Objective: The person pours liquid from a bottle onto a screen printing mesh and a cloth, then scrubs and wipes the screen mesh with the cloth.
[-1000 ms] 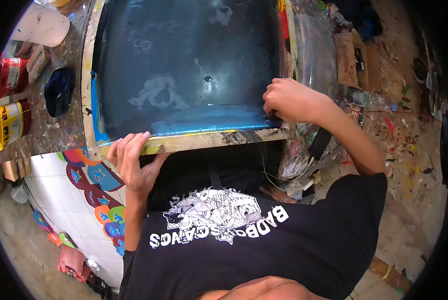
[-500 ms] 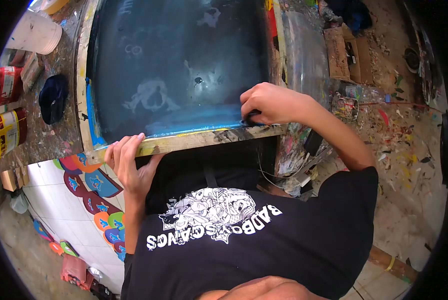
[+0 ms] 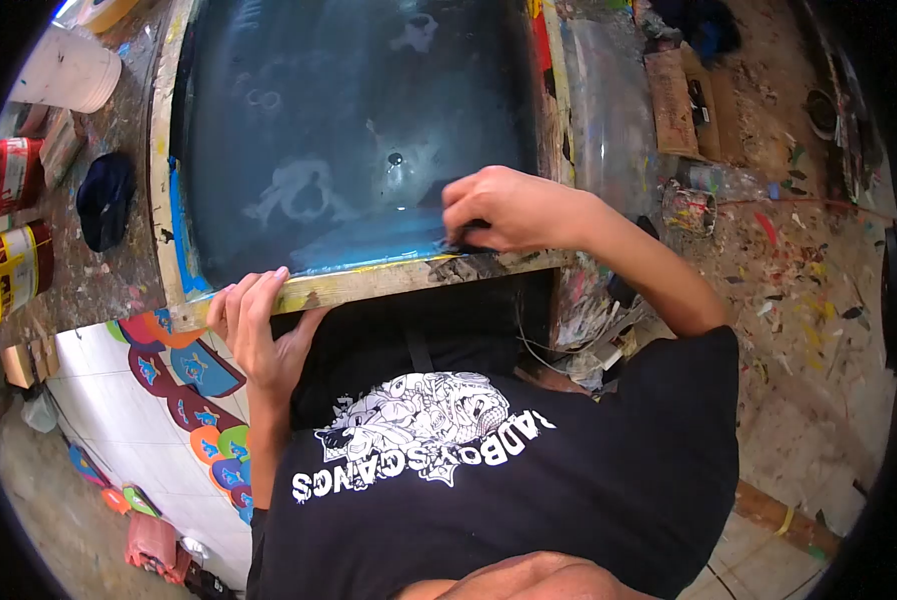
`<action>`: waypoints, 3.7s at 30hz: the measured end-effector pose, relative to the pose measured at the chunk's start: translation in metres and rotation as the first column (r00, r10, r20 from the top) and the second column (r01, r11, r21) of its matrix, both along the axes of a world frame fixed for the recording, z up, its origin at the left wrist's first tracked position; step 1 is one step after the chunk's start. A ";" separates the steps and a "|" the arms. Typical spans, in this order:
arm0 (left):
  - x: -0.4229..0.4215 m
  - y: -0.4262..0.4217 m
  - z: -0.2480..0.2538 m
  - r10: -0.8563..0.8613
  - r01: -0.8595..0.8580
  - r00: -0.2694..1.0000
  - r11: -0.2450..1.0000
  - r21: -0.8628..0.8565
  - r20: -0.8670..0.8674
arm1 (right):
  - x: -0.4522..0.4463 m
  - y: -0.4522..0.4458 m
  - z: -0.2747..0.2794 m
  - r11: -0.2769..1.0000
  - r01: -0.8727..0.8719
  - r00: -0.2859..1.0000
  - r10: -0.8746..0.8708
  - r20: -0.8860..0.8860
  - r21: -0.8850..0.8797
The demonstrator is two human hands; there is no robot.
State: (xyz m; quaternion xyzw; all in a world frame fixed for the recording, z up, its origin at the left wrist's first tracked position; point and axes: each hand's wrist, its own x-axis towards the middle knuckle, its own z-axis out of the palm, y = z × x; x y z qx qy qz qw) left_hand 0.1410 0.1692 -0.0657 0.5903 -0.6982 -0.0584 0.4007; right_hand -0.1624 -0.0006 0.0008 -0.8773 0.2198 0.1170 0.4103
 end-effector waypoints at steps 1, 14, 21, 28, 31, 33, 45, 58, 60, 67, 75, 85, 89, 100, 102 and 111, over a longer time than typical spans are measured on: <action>0.001 0.000 0.000 0.000 0.000 1.000 1.000 0.000 0.000 | -0.006 -0.001 0.002 1.000 -0.014 0.997 0.013 -0.077 -0.014; -0.001 0.000 -0.002 0.005 -0.005 1.000 1.000 0.002 -0.005 | -0.016 -0.005 0.008 0.974 -0.144 0.979 0.116 -0.166 -0.172; -0.003 -0.001 -0.001 0.020 -0.020 1.000 0.999 -0.030 -0.007 | -0.043 -0.038 0.012 0.881 -0.150 0.946 -0.003 -0.323 -0.449; 0.000 -0.002 -0.001 0.006 -0.008 0.999 0.998 -0.055 -0.033 | -0.047 0.001 0.022 0.923 -0.063 0.925 -0.088 -0.369 -0.380; 0.001 -0.002 0.005 -0.007 0.005 0.999 0.999 -0.048 -0.034 | -0.037 0.008 0.023 0.874 0.203 0.896 -0.347 -0.275 -0.441; 0.001 -0.002 0.007 -0.013 0.012 1.000 0.999 -0.053 -0.022 | -0.029 0.017 0.027 0.746 0.442 0.770 -0.600 -0.215 -0.499; 0.003 -0.002 0.000 -0.030 0.029 0.999 0.998 -0.052 -0.018 | -0.027 -0.042 -0.014 0.517 0.402 0.722 -0.687 -0.086 -0.756; 0.003 -0.002 0.001 -0.023 0.023 1.000 0.999 -0.026 -0.016 | -0.022 -0.011 -0.004 0.633 0.353 0.686 -0.676 -0.269 -0.689; 0.002 -0.002 0.001 -0.021 0.021 1.000 0.999 -0.034 -0.017 | -0.019 -0.041 -0.009 0.576 0.316 0.716 -0.666 -0.209 -0.754; 0.001 -0.001 -0.002 0.001 -0.002 1.000 0.999 -0.045 -0.022 | -0.028 0.023 0.010 0.821 0.242 0.696 -0.518 -0.498 -0.517; 0.000 -0.003 0.001 -0.006 0.005 1.000 0.998 -0.064 -0.013 | 0.037 0.023 -0.019 0.771 0.547 0.837 -0.495 0.235 -0.326; 0.000 -0.002 0.001 -0.001 -0.001 0.999 0.999 -0.033 -0.042 | -0.039 0.017 0.011 0.888 0.346 0.902 -0.404 -0.153 -0.303; 0.001 -0.003 0.000 -0.012 0.012 1.000 0.999 -0.033 -0.006 | 0.057 0.019 -0.017 0.953 0.269 0.947 -0.235 0.219 -0.141; 0.001 -0.003 0.000 -0.016 0.014 1.000 0.998 -0.068 -0.025 | 0.008 -0.009 0.007 0.881 0.395 0.914 -0.405 0.018 -0.260; 0.001 -0.004 0.001 -0.018 0.017 1.000 0.998 -0.062 -0.015 | 0.039 0.003 -0.013 0.910 0.358 0.930 -0.330 0.160 -0.208; -0.001 -0.003 0.003 -0.003 0.001 1.000 0.997 -0.074 -0.024 | 0.006 0.001 0.006 0.857 0.357 0.923 -0.262 0.283 -0.372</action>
